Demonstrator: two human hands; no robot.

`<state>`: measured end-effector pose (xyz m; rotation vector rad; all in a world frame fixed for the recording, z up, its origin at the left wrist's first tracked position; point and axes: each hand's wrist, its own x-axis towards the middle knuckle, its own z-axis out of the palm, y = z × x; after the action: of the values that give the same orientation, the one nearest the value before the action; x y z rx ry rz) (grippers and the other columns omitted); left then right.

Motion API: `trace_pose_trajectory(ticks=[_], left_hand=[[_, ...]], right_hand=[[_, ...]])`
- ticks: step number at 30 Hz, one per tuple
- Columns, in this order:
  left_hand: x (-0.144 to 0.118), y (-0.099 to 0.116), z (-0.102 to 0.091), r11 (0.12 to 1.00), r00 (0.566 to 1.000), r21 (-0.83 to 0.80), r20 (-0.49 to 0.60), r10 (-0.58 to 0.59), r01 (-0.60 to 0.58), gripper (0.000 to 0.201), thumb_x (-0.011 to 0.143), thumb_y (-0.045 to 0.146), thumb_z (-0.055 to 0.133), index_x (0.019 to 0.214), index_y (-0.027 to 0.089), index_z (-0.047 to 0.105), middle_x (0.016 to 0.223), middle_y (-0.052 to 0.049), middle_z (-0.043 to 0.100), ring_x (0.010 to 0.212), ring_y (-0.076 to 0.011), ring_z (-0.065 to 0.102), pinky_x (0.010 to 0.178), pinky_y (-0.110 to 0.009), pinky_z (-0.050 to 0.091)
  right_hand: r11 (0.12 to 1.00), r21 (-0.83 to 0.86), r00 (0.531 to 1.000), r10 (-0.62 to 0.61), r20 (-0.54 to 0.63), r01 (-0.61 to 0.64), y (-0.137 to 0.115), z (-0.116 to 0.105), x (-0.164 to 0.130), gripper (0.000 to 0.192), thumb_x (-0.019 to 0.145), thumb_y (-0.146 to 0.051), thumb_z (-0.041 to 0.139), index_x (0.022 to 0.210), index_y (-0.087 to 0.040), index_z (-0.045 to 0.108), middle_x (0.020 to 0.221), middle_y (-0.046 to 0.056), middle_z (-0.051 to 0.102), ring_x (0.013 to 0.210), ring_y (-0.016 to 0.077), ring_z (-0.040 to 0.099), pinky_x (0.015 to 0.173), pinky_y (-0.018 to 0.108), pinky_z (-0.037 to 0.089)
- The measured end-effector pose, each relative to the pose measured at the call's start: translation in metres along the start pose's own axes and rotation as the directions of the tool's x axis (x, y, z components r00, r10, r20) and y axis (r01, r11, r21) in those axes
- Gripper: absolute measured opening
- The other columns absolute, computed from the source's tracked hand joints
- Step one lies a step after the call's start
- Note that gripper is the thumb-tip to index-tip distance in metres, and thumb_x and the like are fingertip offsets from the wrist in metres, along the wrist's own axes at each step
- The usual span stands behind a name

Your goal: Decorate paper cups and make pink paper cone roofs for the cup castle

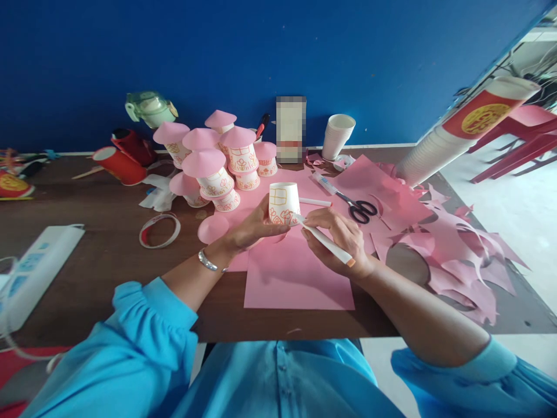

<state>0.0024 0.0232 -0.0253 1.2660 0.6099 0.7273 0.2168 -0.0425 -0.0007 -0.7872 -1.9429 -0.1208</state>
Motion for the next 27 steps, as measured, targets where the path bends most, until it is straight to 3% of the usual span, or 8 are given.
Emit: trace_pose_trajectory(ticks=[11, 16, 20, 27], left_hand=[[0.0014, 0.0051, 0.0045, 1.000, 1.000, 0.004, -0.005, 0.000, 0.000, 0.064, 0.076, 0.040, 0.092, 0.126, 0.023, 0.055, 0.102, -0.002, 0.063, 0.088, -0.0185, 0.059, 0.077, -0.035, 0.048], [0.0003, 0.0028, 0.0024, 1.000, 1.000, 0.014, -0.012, 0.026, -0.026, 0.062, 0.078, 0.038, 0.090, 0.127, 0.024, 0.053, 0.109, -0.004, 0.064, 0.099, -0.0218, 0.062, 0.086, -0.038, 0.051], [-0.0002, 0.0012, 0.0004, 0.991, 0.996, 0.123, -0.074, 0.059, -0.049, 0.072, 0.078, 0.042, 0.091, 0.134, 0.027, 0.049, 0.121, -0.006, 0.062, 0.110, -0.0252, 0.061, 0.091, -0.040, 0.053], [0.0021, 0.0019, 0.0048, 0.941, 0.991, 0.338, -0.119, 0.061, -0.017, 0.075, 0.072, 0.053, 0.092, 0.126, 0.021, 0.052, 0.109, -0.007, 0.063, 0.101, -0.0257, 0.062, 0.082, -0.040, 0.054]], right_hand=[[0.999, -0.026, 0.999, 0.040, -0.027, -0.041, 0.0024, -0.0006, -0.0001, 0.014, 0.099, -0.014, 0.062, 0.107, -0.024, 0.058, 0.088, 0.002, 0.074, 0.079, 0.0166, 0.076, 0.068, 0.029, 0.062], [1.000, -0.028, 0.999, 0.010, -0.037, -0.011, -0.0019, -0.0026, 0.0015, 0.014, 0.098, -0.014, 0.061, 0.107, -0.024, 0.058, 0.087, 0.002, 0.075, 0.076, 0.0163, 0.076, 0.064, 0.028, 0.061], [1.000, 0.014, 1.000, -0.027, -0.015, 0.028, -0.0050, -0.0028, 0.0025, 0.017, 0.098, -0.011, 0.061, 0.109, -0.025, 0.059, 0.085, 0.002, 0.075, 0.078, 0.0171, 0.078, 0.065, 0.029, 0.063], [0.994, 0.045, 0.994, -0.104, 0.039, 0.102, -0.0018, 0.0007, -0.0009, 0.024, 0.093, -0.008, 0.068, 0.113, -0.019, 0.061, 0.091, 0.006, 0.077, 0.079, 0.0189, 0.078, 0.066, 0.029, 0.064]])
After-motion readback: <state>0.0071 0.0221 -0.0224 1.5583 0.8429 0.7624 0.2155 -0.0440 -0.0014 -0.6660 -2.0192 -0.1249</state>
